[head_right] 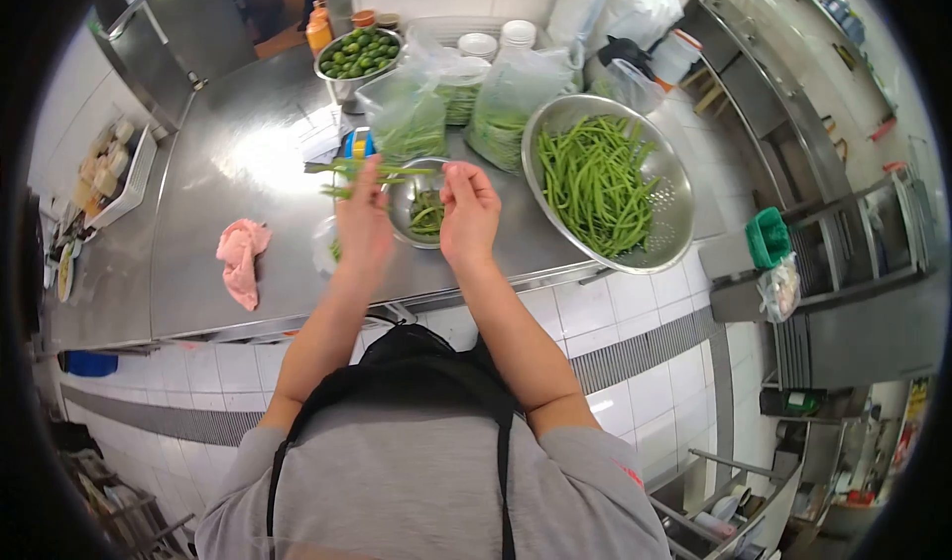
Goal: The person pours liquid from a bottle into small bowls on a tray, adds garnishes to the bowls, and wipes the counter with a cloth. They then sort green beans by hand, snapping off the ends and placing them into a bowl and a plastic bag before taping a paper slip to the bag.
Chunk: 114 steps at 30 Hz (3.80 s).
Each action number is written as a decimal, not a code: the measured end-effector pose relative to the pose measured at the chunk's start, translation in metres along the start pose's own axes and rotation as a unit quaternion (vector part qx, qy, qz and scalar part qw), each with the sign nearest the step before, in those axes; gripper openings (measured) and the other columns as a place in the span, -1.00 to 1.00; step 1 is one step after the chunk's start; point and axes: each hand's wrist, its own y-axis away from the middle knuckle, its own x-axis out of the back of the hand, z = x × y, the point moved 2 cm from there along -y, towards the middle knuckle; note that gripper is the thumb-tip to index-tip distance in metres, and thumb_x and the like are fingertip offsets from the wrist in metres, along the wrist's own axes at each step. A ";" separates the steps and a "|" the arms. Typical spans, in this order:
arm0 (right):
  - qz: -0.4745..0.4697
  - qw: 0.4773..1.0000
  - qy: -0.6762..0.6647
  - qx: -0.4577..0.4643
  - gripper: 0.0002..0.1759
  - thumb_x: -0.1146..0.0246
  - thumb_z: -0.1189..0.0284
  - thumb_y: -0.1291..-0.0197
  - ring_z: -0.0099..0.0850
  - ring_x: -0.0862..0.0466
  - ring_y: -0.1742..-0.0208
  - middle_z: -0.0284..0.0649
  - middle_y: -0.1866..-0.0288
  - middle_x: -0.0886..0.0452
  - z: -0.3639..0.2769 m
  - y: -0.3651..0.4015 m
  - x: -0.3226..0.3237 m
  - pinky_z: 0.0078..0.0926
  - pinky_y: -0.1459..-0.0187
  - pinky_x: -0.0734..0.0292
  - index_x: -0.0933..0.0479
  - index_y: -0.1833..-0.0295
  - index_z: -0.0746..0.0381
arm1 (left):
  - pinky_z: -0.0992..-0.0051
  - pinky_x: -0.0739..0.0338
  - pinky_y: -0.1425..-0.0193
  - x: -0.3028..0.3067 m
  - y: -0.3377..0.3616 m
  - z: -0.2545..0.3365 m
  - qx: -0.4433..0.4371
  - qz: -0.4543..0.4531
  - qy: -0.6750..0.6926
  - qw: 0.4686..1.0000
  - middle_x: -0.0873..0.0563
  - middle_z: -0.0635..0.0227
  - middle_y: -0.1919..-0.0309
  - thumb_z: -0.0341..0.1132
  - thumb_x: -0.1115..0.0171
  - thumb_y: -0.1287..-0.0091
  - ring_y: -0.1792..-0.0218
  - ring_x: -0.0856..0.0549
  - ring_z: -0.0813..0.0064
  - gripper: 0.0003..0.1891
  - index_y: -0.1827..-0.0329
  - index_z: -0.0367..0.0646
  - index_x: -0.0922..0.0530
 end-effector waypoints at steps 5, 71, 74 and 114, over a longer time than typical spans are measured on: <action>-0.126 0.889 0.430 0.096 -0.85 -0.17 0.57 -0.09 -0.57 -0.47 0.44 -0.27 0.34 -0.55 -0.010 -0.010 0.018 -0.65 0.40 -0.38 -0.53 0.18 0.30 | 0.63 -0.29 0.42 0.037 -0.028 0.005 0.056 -0.039 0.029 0.997 -0.49 0.46 0.51 -0.34 -0.12 -0.22 0.48 -0.41 0.64 -0.87 0.27 -0.21 -0.52; -0.166 0.561 0.632 0.509 -0.65 -0.19 0.72 0.17 -0.27 -0.59 0.16 -0.23 0.17 -0.57 -0.213 -0.064 0.087 -0.49 0.21 -0.53 -0.59 0.19 0.22 | 0.71 0.02 0.70 -0.189 0.033 -0.132 0.379 -0.376 -0.161 0.830 -0.44 0.62 0.57 -0.22 -0.21 -0.20 0.76 -0.18 0.81 -0.84 0.29 -0.09 -0.56; -0.190 0.516 0.671 0.497 -0.65 -0.17 0.74 0.15 -0.25 -0.59 0.13 -0.19 0.13 -0.58 -0.216 -0.051 0.078 -0.49 0.19 -0.53 -0.59 0.17 0.25 | 0.72 0.02 0.71 -0.186 0.035 -0.123 0.379 -0.368 -0.134 0.839 -0.45 0.61 0.59 -0.24 -0.18 -0.23 0.76 -0.18 0.82 -0.85 0.31 -0.11 -0.54; -0.464 0.539 0.580 0.398 -0.82 -0.25 0.53 0.12 -0.44 -0.45 0.43 -0.37 0.35 -0.44 -0.011 -0.016 0.007 -0.52 0.37 -0.36 -0.49 0.30 0.21 | 0.75 0.01 0.79 0.049 -0.012 0.002 0.535 -0.369 -0.063 0.758 -0.25 0.62 0.76 -0.15 0.06 -0.36 0.81 -0.15 0.81 -0.66 0.58 -0.10 -0.33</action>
